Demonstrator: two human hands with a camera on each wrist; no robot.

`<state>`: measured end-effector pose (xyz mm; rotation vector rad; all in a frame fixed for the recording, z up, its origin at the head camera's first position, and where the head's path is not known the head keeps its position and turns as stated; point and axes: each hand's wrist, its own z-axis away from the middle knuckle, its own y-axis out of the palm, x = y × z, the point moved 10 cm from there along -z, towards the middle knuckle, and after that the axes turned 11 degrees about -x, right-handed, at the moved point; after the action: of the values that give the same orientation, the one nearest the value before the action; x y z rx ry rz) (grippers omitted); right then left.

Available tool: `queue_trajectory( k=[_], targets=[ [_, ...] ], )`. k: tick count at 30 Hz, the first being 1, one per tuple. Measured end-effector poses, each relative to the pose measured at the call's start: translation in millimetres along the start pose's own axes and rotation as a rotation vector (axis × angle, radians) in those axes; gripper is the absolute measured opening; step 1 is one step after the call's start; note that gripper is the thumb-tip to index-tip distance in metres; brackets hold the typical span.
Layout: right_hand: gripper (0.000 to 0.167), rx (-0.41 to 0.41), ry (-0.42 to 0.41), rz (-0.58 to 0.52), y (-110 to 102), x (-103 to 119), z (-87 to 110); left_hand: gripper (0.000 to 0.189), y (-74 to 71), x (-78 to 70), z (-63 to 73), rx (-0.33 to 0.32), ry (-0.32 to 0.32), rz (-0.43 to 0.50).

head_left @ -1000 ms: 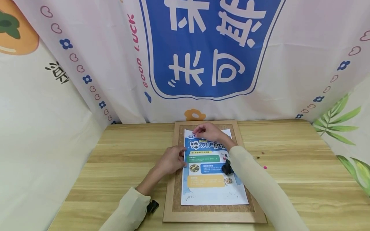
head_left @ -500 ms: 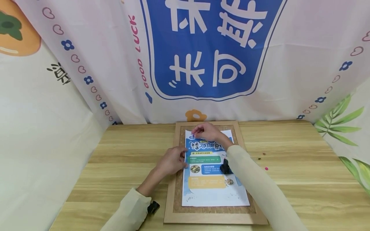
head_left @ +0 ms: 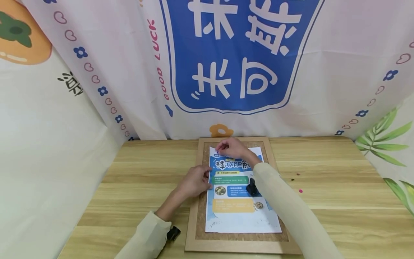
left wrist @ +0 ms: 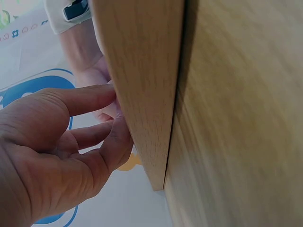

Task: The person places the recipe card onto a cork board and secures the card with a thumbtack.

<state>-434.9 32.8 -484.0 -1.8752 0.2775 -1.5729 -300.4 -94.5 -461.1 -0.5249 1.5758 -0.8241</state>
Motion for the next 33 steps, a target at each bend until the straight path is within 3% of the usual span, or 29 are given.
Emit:
queue_trajectory(
  k=[20,33],
  targets=[
    [0.015,0.023,-0.039,0.020,1.2,7.8,-1.7,0.063,0.7,-0.2,1.9,-0.001,0.003,-0.012],
    [0.012,0.036,-0.016,0.041,3.5,8.0,-5.2,0.063,1.7,1.0,1.3,0.003,-0.002,-0.010]
  ],
)
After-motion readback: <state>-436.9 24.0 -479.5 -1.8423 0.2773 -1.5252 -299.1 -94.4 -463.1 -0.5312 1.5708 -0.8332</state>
